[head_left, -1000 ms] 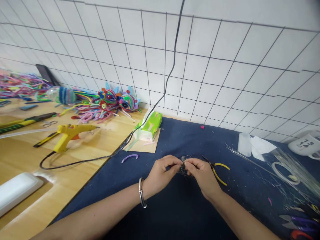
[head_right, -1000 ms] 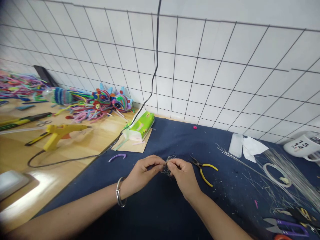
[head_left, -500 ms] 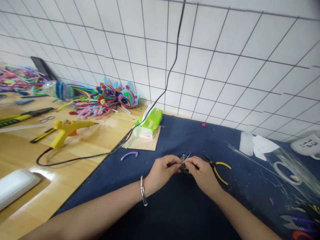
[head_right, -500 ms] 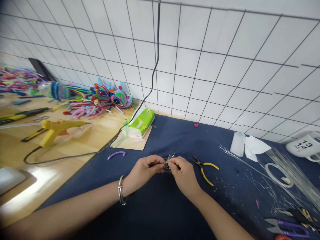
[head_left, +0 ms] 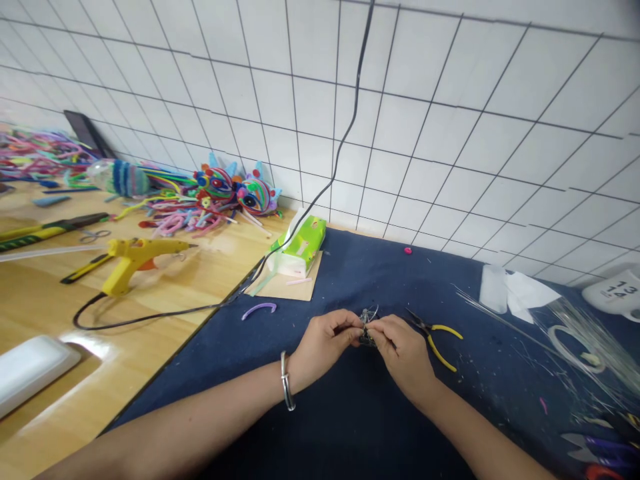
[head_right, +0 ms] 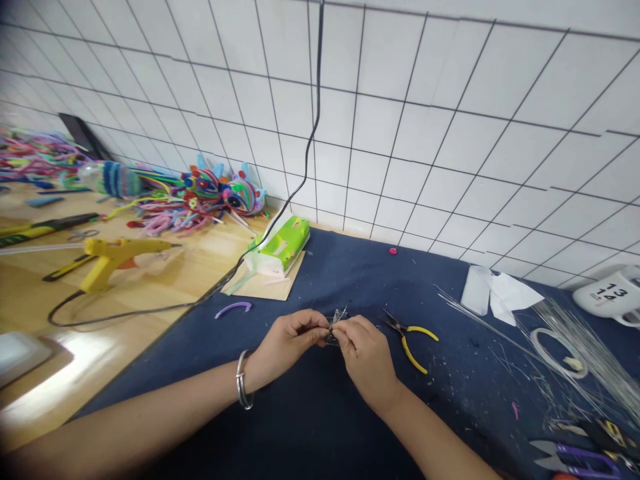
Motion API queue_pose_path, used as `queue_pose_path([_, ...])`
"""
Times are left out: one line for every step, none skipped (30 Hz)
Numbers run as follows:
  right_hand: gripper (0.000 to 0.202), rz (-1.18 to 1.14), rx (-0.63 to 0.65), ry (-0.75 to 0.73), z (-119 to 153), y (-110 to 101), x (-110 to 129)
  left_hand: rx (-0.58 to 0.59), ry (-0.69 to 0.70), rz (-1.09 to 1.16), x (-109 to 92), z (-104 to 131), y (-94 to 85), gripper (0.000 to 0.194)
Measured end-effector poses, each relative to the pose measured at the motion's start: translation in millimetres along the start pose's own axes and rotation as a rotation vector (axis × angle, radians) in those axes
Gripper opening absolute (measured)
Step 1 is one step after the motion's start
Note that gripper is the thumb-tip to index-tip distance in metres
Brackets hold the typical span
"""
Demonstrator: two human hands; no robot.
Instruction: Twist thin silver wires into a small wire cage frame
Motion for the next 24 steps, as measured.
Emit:
queue_pose_path([0.018, -0.008, -0.015, 0.0, 0.4, -0.9, 0.5, -0.002, 0.0, -0.003, 0.1, 0.3, 0.1, 0.008])
queue_pose_path([0.018, -0.015, -0.025, 0.0, 0.8, -1.1, 0.7, -0.004, 0.001, -0.01, 0.2, 0.5, 0.2, 0.008])
queue_pose_path([0.018, -0.021, -0.031, -0.001, 1.2, -0.9, 0.8, -0.006, 0.003, -0.023, 0.2, 0.7, 0.0, 0.009])
queue_pose_path([0.018, -0.027, -0.032, -0.002, 1.6, -0.2, 0.8, -0.01, 0.005, -0.04, 0.0, 1.0, -0.3, 0.009])
queue_pose_path([0.018, -0.033, -0.031, -0.004, 1.9, 0.7, 0.7, -0.014, 0.009, -0.059, -0.5, 1.2, -0.8, 0.01])
queue_pose_path([0.017, -0.039, -0.03, -0.005, 2.1, 1.5, 0.5, -0.019, 0.017, -0.08, -1.4, 1.3, -1.5, 0.01])
queue_pose_path([0.017, -0.043, -0.032, -0.005, 2.3, 1.9, 0.3, -0.026, 0.032, -0.104, -3.0, 1.5, -2.5, 0.01])
queue_pose_path([0.017, -0.046, -0.033, -0.002, 2.4, 2.3, -0.1, -0.034, 0.058, -0.131, -5.7, 1.6, -3.4, 0.01])
queue_pose_path([0.017, -0.047, -0.035, -0.001, 2.6, 2.4, -0.3, -0.041, 0.093, -0.161, -9.1, 1.9, -4.1, 0.01])
queue_pose_path([0.017, -0.048, -0.038, 0.003, 2.8, 2.4, -0.4, -0.049, 0.132, -0.191, -12.6, 2.3, -4.6, 0.01])
queue_pose_path([0.018, -0.049, -0.041, 0.006, 3.1, 2.4, -0.4, -0.054, 0.168, -0.221, -15.7, 2.8, -4.7, 0.01])
queue_pose_path([0.018, -0.05, -0.046, 0.008, 3.4, 2.1, -0.1, -0.061, 0.2, -0.248, -18.2, 3.3, -4.6, 0.01])
queue_pose_path([0.018, -0.053, -0.054, 0.007, 3.8, 1.8, 0.6, -0.068, 0.223, -0.272, -19.9, 3.8, -4.5, 0.01])
queue_pose_path([0.017, -0.058, -0.061, 0.003, 4.1, 1.6, 1.4, -0.078, 0.239, -0.293, -21.0, 4.2, -4.6, 0.011])
queue_pose_path([0.017, -0.063, -0.068, -0.002, 4.5, 1.5, 2.2, -0.086, 0.249, -0.31, -21.6, 4.5, -4.5, 0.011])
queue_pose_path([0.017, -0.071, -0.069, -0.004, 4.7, 1.9, 2.7, -0.095, 0.255, -0.323, -22.2, 4.8, -4.5, 0.012])
queue_pose_path([0.017, -0.081, -0.071, -0.005, 4.7, 2.2, 2.9, -0.099, 0.258, -0.332, -22.7, 5.0, -4.4, 0.012])
queue_pose_path([0.017, -0.093, -0.068, -0.002, 4.5, 2.8, 2.5, -0.099, 0.254, -0.334, -22.9, 5.1, -4.1, 0.012])
queue_pose_path([0.016, -0.107, -0.06, 0.006, 4.2, 3.6, 1.6, -0.094, 0.246, -0.33, -22.7, 4.9, -3.8, 0.012])
queue_pose_path([0.016, -0.12, -0.051, 0.012, 3.6, 4.2, 0.7, -0.089, 0.233, -0.319, -22.3, 4.5, -3.7, 0.011])
queue_pose_path([0.017, -0.132, -0.039, 0.017, 2.8, 4.7, -0.1, -0.082, 0.219, -0.302, -21.7, 4.1, -3.8, 0.011])
queue_pose_path([0.017, -0.139, -0.026, 0.019, 2.0, 5.0, -0.5, -0.077, 0.204, -0.281, -20.9, 3.5, -4.1, 0.01])
queue_pose_path([0.017, -0.144, -0.014, 0.016, 1.0, 5.0, -0.5, -0.069, 0.192, -0.257, -20.0, 2.9, -4.3, 0.009])
queue_pose_path([0.018, -0.145, -0.002, 0.009, 0.1, 4.8, -0.1, -0.057, 0.181, -0.233, -19.1, 2.3, -4.1, 0.009])
Point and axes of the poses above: each hand's wrist, its own z-axis away from the middle knuckle, its own y-axis out of the palm, x = y × z, the point moved 9 cm from there along -z, towards the middle knuckle, and after that the axes turned 5 degrees about -x, right-handed, at the moved point
